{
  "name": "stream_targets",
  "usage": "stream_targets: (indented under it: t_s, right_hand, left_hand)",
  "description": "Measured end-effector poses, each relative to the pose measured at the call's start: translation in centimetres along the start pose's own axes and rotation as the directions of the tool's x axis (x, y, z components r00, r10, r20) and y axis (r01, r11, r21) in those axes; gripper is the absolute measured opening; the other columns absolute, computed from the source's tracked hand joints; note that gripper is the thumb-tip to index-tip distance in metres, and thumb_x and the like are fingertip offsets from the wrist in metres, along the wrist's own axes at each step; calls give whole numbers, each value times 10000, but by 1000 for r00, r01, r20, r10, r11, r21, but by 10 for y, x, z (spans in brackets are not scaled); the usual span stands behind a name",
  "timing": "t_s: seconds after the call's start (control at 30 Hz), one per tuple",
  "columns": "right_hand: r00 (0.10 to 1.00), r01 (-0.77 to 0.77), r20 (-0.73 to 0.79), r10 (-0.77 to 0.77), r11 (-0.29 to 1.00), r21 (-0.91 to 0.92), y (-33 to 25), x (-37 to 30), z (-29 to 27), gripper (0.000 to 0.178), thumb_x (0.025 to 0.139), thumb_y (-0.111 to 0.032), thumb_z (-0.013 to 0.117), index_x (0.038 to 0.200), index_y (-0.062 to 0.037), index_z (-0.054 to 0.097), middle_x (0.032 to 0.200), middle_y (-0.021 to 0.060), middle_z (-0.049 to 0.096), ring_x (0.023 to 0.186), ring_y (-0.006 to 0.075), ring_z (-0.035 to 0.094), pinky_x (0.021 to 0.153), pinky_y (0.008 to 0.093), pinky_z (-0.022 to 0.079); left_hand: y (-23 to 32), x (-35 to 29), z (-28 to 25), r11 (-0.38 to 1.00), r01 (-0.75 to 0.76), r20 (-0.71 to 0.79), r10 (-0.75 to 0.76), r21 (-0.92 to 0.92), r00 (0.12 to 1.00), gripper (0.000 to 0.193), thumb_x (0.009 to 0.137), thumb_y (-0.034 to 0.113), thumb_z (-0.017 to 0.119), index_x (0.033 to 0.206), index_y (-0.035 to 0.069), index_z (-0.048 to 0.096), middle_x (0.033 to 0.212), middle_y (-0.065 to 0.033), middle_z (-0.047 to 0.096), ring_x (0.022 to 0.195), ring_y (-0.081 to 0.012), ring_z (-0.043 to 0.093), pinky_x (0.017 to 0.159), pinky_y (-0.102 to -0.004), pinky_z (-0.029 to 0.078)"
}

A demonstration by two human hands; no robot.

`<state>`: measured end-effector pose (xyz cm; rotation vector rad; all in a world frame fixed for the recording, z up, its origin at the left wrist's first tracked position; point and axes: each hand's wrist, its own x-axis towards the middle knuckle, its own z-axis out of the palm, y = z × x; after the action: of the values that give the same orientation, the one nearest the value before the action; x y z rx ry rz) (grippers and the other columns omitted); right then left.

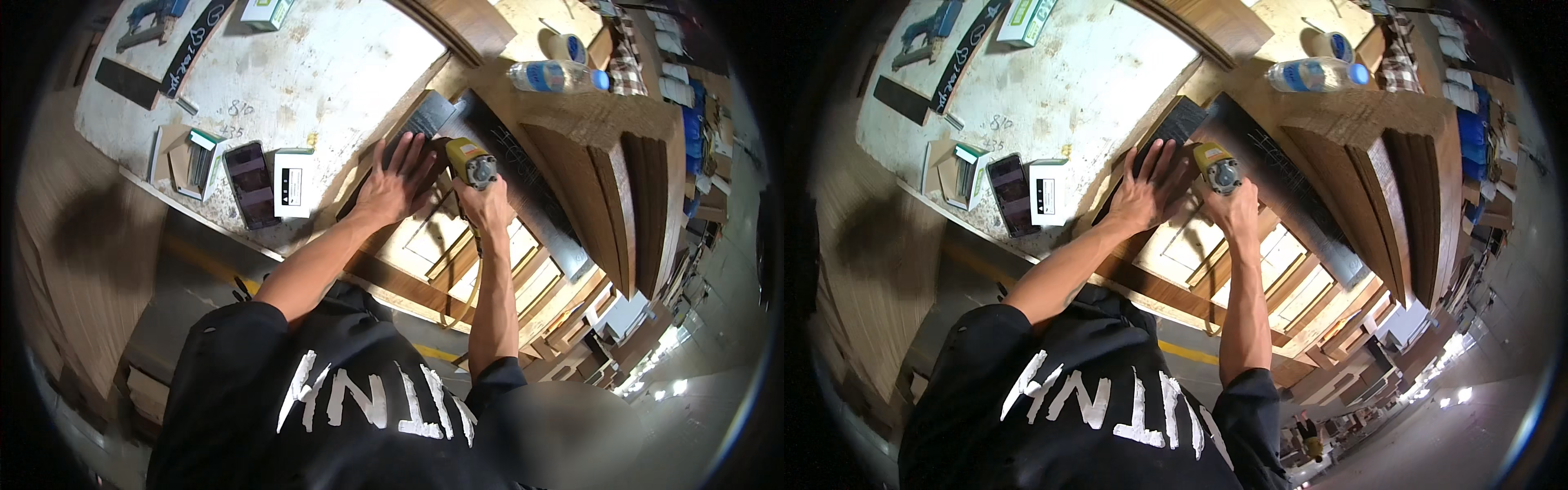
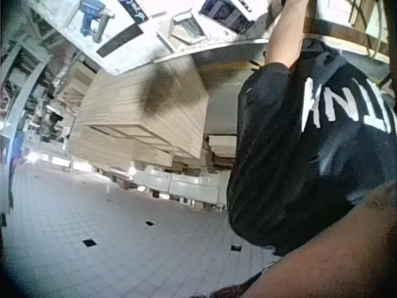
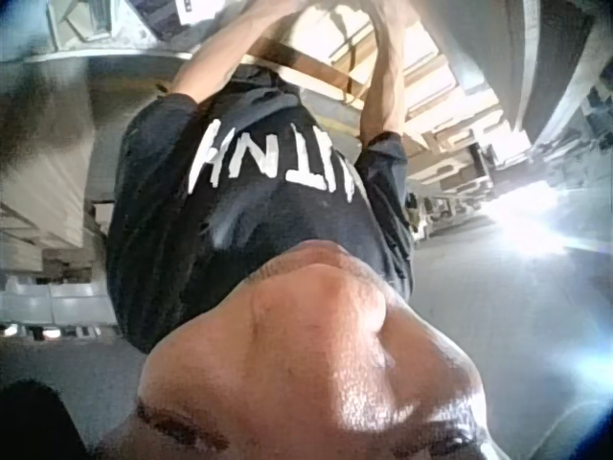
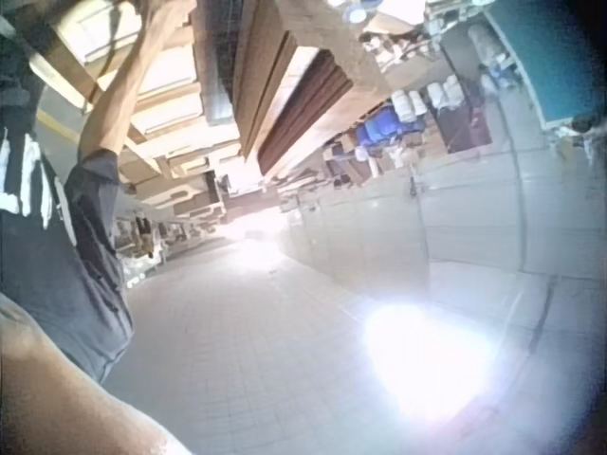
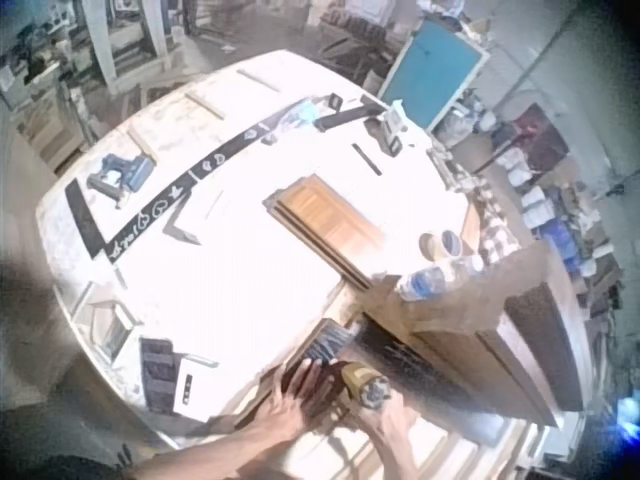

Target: The person assembles a wooden frame by positioning thin wooden strips and securing them with a pneumatic nail gun. The person repeatedly aligns strips along the frame edges and fastens them in place.

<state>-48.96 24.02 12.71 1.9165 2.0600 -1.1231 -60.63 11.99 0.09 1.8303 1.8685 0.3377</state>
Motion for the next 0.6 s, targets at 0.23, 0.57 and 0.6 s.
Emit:
stream_targets:
  t_s: [0.23, 0.57, 0.6]
  right_hand:
    - [999, -8, -42, 13, 992, 129, 25, -45, 24, 455, 852, -273, 751, 1192, 28, 713, 952, 185, 774, 870, 268, 762, 769, 392, 601]
    - [871, -421, -45, 489, 791, 444, 168, -282, 95, 444, 805, -275, 812, 1127, 12, 703, 1008, 151, 755, 909, 242, 725, 817, 369, 566]
    - [846, -449, -46, 531, 757, 475, 184, -302, 100, 470, 798, -269, 813, 1160, 7, 694, 1040, 153, 751, 948, 240, 717, 845, 366, 558]
  left_hand:
    - [-11, 1, 11, 998, -13, -79, 18, 62, 997, 852, 982, 610, 480, 1647, 169, 178, 1715, -191, 12, 1586, -357, -16, 1217, -669, 35]
    - [18, 7, -1, 965, 62, 17, -69, 255, 998, 861, 960, 584, 544, 1637, 145, 244, 1727, -127, 86, 1585, -336, 59, 1207, -646, 95]
    - [24, 7, 5, 974, 27, -22, -23, 226, 1000, 844, 955, 561, 558, 1626, 138, 270, 1725, -132, 97, 1582, -340, 69, 1209, -641, 95]
